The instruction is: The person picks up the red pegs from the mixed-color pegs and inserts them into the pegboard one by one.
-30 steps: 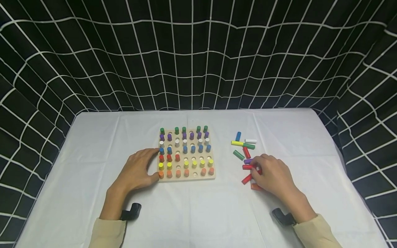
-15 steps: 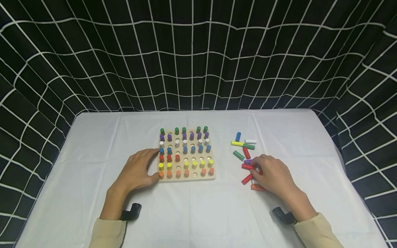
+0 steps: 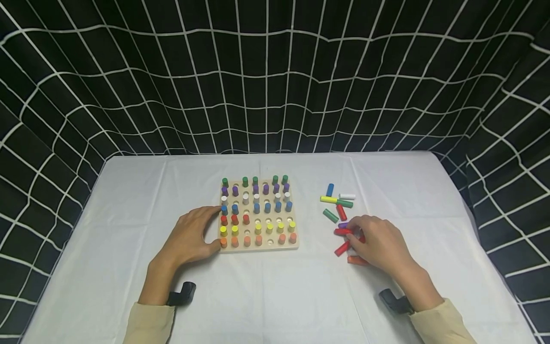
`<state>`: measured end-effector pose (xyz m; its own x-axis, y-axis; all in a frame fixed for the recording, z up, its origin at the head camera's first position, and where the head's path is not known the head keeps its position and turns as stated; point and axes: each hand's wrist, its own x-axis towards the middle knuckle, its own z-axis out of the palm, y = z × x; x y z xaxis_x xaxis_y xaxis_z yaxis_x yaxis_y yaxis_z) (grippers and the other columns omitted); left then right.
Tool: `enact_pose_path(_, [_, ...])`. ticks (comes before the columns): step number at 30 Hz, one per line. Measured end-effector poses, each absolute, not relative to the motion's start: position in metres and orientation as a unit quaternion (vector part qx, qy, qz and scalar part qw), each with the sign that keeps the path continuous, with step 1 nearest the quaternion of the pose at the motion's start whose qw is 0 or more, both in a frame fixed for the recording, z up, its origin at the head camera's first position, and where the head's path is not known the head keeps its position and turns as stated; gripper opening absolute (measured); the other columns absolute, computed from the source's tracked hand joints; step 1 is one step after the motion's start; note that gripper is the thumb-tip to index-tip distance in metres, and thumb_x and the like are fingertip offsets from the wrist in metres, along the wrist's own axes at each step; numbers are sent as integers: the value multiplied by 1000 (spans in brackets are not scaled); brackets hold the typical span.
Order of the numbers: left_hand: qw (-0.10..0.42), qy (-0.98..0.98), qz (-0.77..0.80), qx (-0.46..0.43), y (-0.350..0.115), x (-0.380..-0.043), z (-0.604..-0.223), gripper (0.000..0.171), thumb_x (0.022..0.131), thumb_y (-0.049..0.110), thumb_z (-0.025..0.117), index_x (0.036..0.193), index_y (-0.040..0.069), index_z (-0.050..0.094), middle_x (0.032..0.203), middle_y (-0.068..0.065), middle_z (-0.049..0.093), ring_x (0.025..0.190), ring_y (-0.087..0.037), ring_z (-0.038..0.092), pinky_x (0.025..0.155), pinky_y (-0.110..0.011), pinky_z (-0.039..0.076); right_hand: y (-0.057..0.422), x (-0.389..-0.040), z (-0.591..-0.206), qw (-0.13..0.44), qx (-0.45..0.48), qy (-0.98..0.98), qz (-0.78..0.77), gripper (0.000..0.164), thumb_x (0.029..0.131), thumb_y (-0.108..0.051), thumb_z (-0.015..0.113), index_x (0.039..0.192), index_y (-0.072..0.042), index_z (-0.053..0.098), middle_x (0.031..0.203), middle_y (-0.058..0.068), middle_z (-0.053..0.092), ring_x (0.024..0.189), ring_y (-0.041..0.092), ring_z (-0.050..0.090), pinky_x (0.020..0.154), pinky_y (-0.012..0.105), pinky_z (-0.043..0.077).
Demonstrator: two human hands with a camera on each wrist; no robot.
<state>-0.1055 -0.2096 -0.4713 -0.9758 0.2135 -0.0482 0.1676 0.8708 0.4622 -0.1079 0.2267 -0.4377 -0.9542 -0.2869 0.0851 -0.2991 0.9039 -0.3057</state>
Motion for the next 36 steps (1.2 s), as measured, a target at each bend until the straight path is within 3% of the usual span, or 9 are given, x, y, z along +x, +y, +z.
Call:
enact_pose_path(9, [48, 965, 237, 97, -210, -106, -471, 83, 80, 37, 72, 156, 12, 51, 159, -13, 56, 153, -40, 45, 128, -64, 35, 219, -107, -433, 37, 165, -973, 159, 19, 86, -8, 77, 106, -8, 80, 87, 4, 77, 68, 13, 55, 60, 26, 42])
enact_pose_path(18, [49, 965, 240, 98, -209, -105, -470, 84, 79, 37, 72, 156, 11, 51, 159, -14, 55, 153, -40, 46, 127, -65, 35, 211, -107, -430, 55, 189, -969, 151, 14, 87, -12, 81, 100, -8, 78, 93, 5, 78, 81, 23, 72, 73, 46, 59])
enact_pose_path(25, [48, 964, 240, 100, -209, -106, -470, 83, 79, 36, 72, 156, 12, 51, 159, -14, 55, 153, -41, 46, 127, -66, 35, 207, -110, -431, 67, 210, -966, 136, 14, 86, -13, 80, 100, -9, 78, 87, 2, 73, 72, 19, 66, 67, 42, 55])
enact_pose_path(36, [50, 964, 241, 96, -209, -105, -468, 84, 79, 36, 72, 156, 11, 51, 160, -14, 55, 153, -41, 45, 128, -65, 34, 185, -122, -430, 86, 257, -951, 145, 9, 89, -12, 76, 98, -10, 75, 90, 2, 73, 87, 21, 68, 77, 43, 59])
